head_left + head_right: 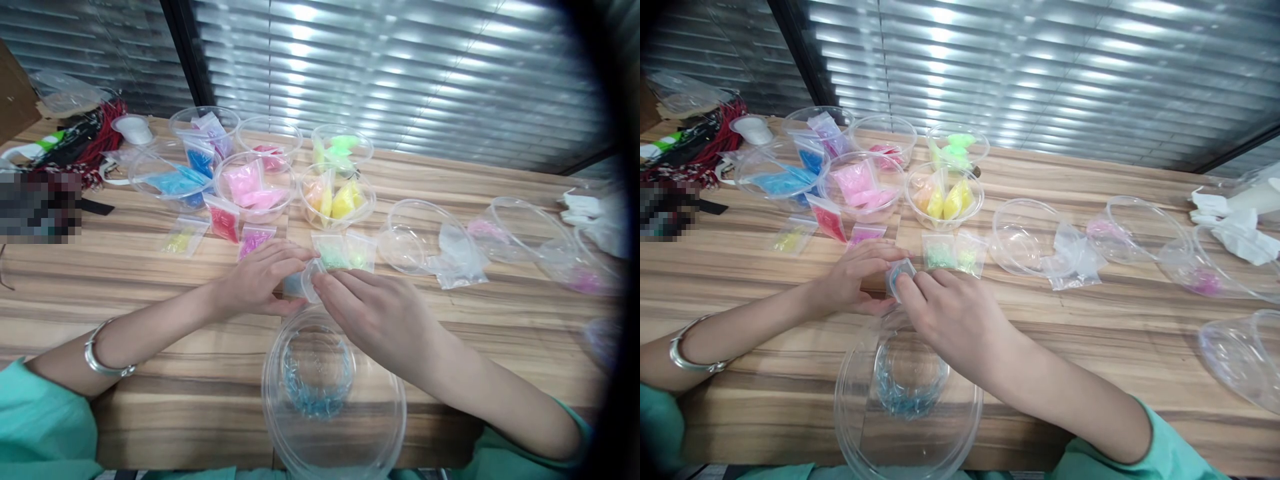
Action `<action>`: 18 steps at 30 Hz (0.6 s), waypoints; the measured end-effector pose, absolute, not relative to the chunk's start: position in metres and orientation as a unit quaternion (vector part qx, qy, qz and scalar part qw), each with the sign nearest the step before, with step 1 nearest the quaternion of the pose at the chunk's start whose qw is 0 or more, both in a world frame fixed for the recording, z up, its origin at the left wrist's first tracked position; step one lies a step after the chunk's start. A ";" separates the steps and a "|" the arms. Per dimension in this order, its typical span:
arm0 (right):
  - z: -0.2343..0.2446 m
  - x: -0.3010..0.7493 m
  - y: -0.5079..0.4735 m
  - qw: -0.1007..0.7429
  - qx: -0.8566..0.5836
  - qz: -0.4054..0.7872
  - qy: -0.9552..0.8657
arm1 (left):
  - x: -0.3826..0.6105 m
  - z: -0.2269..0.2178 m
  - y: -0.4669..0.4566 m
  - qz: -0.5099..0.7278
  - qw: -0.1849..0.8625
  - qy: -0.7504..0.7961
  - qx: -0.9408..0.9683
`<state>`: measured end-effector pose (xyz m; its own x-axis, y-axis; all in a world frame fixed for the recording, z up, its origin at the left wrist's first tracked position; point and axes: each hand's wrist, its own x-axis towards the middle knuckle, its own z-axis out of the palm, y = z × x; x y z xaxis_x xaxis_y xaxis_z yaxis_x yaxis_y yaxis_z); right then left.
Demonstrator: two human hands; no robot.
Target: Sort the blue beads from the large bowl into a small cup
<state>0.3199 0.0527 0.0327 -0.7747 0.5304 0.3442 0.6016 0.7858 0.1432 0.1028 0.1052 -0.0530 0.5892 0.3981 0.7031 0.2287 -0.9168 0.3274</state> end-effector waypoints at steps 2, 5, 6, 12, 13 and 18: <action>0.033 0.319 0.053 0.142 -0.304 -0.152 -0.930 | 0.103 -0.053 0.105 0.420 0.095 0.175 0.885; 0.035 0.317 0.054 0.172 -0.273 -0.207 -0.924 | 0.103 -0.051 0.105 0.418 0.088 0.171 0.888; 0.036 0.316 0.053 0.186 -0.256 -0.218 -0.923 | 0.103 -0.050 0.105 0.418 0.088 0.168 0.888; 0.038 0.315 0.043 0.230 -0.130 -0.194 -0.945 | 0.102 -0.044 0.106 0.410 0.074 0.147 0.897; 0.038 0.314 0.041 0.233 -0.118 -0.189 -0.947 | 0.102 -0.044 0.107 0.410 0.077 0.149 0.896; 0.042 0.313 0.035 0.231 -0.096 -0.169 -0.953 | 0.102 -0.046 0.107 0.417 0.084 0.150 0.892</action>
